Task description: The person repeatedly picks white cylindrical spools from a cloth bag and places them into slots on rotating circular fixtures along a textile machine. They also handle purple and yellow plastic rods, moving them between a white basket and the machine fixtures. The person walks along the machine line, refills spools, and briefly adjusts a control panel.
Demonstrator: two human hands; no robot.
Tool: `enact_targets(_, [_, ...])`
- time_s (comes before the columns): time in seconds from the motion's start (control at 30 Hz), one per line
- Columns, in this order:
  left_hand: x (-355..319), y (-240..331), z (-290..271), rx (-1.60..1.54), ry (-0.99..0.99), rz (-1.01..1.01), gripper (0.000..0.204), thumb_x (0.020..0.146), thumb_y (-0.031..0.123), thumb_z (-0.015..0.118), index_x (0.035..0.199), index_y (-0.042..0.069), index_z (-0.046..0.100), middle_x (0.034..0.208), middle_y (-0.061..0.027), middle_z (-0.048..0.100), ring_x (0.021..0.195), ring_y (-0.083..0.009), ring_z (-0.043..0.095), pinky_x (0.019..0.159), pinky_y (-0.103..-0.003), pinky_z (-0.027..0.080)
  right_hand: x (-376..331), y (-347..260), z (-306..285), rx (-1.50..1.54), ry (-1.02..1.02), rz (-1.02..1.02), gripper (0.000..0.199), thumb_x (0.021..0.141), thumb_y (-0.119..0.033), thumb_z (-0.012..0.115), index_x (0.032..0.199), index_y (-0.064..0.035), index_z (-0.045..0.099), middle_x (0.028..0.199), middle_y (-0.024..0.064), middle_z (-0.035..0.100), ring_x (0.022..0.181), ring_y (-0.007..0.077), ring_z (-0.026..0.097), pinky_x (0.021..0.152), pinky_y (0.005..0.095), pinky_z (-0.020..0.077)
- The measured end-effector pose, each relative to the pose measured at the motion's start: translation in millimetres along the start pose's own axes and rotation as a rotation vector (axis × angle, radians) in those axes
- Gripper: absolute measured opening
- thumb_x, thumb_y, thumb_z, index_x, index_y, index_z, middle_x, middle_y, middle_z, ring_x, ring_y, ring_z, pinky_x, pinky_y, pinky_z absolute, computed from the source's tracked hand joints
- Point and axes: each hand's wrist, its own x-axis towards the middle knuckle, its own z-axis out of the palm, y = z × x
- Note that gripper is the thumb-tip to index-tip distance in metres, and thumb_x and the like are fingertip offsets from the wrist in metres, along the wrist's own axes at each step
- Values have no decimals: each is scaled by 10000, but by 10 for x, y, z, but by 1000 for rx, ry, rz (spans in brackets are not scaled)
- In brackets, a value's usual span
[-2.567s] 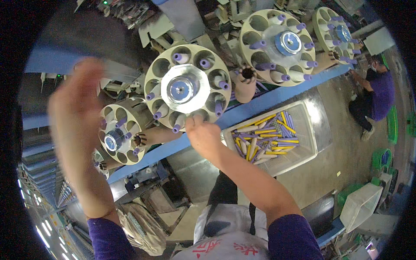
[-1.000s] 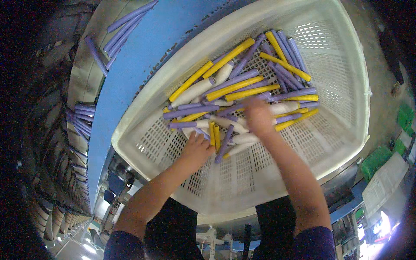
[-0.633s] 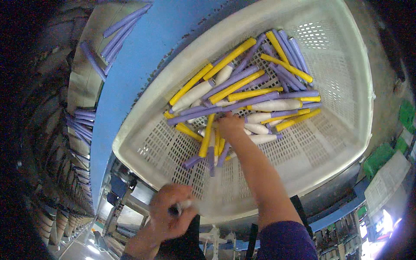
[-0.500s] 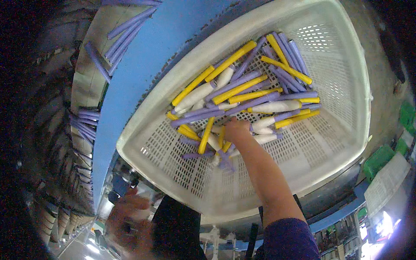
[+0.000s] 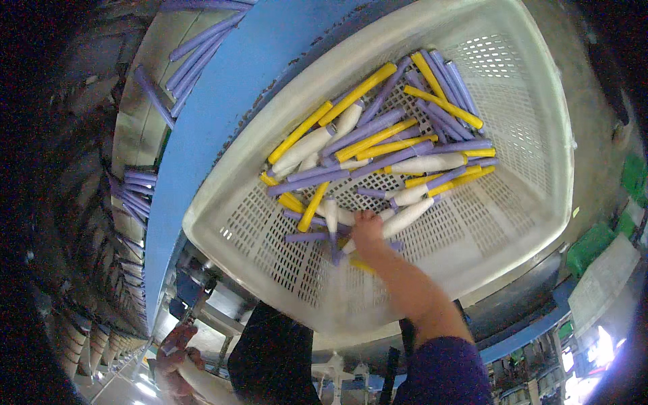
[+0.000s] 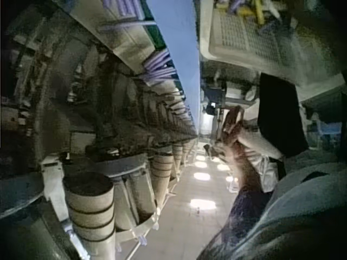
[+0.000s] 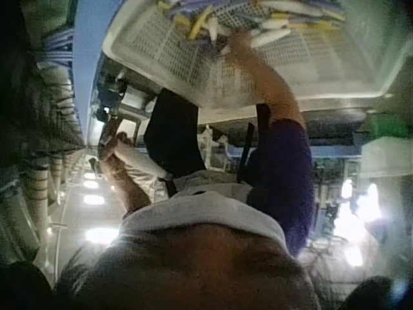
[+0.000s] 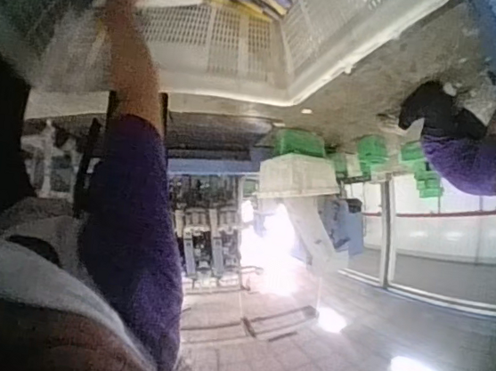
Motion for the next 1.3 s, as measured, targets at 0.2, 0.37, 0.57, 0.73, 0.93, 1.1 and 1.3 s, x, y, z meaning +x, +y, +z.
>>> enact_targets(0.2, [11,241,-1051,-18,447,266,449,807,182,683,1205,61,513,896,-89,614,736,-184,595,604,-351,513,-981,1335,-746,1292,387,73,398,762,-192,716,1139,-116,613,974,125,652,815,240,651,744,367,542])
enact_targets(0.37, [144,-331,969,-34,-146,-55,625,720,82,667,1310,85,461,1223,-94,567,862,-153,572,697,-311,489,-2011,884,-1642,2868,-222,84,370,817,-262,695,1115,-75,578,957,67,651,745,164,618,616,266,523])
enact_targets(0.57, [220,-698,1840,-149,-445,9,699,612,-48,749,1263,53,514,1195,-116,604,934,-159,597,784,-313,497,-2301,-31,-1244,3002,-1101,105,346,851,-422,625,1059,-148,590,914,41,656,748,191,619,615,281,487])
enact_targets(0.73, [383,-548,1854,760,-555,920,595,593,27,818,1131,42,564,1082,-138,617,1008,-242,594,876,-363,481,-1967,-187,-1398,2756,-1258,-155,492,856,-607,499,1068,-175,602,908,36,667,721,188,612,563,281,424])
enact_targets(0.93, [256,-303,1788,209,-383,666,570,629,163,833,1108,13,565,1083,-168,616,996,-257,579,854,-386,478,-1077,527,-541,411,21,123,425,869,-291,567,1135,40,583,996,193,648,906,306,647,782,372,532])
enact_targets(1.1, [521,-588,1562,-46,-631,265,508,749,252,764,1127,-7,544,1108,-192,598,1045,-275,573,874,-404,480,-387,1242,294,-11,469,280,325,819,-147,568,1125,-39,573,1111,128,593,1101,334,522,1007,466,356])
enact_targets(1.3, [780,-1040,1647,-246,-621,-368,487,814,231,706,1201,-4,525,1179,-138,578,1133,-245,530,976,-413,416,-932,1010,-664,821,-134,-57,446,801,-202,699,1179,-16,553,1026,112,658,909,269,635,798,383,512])
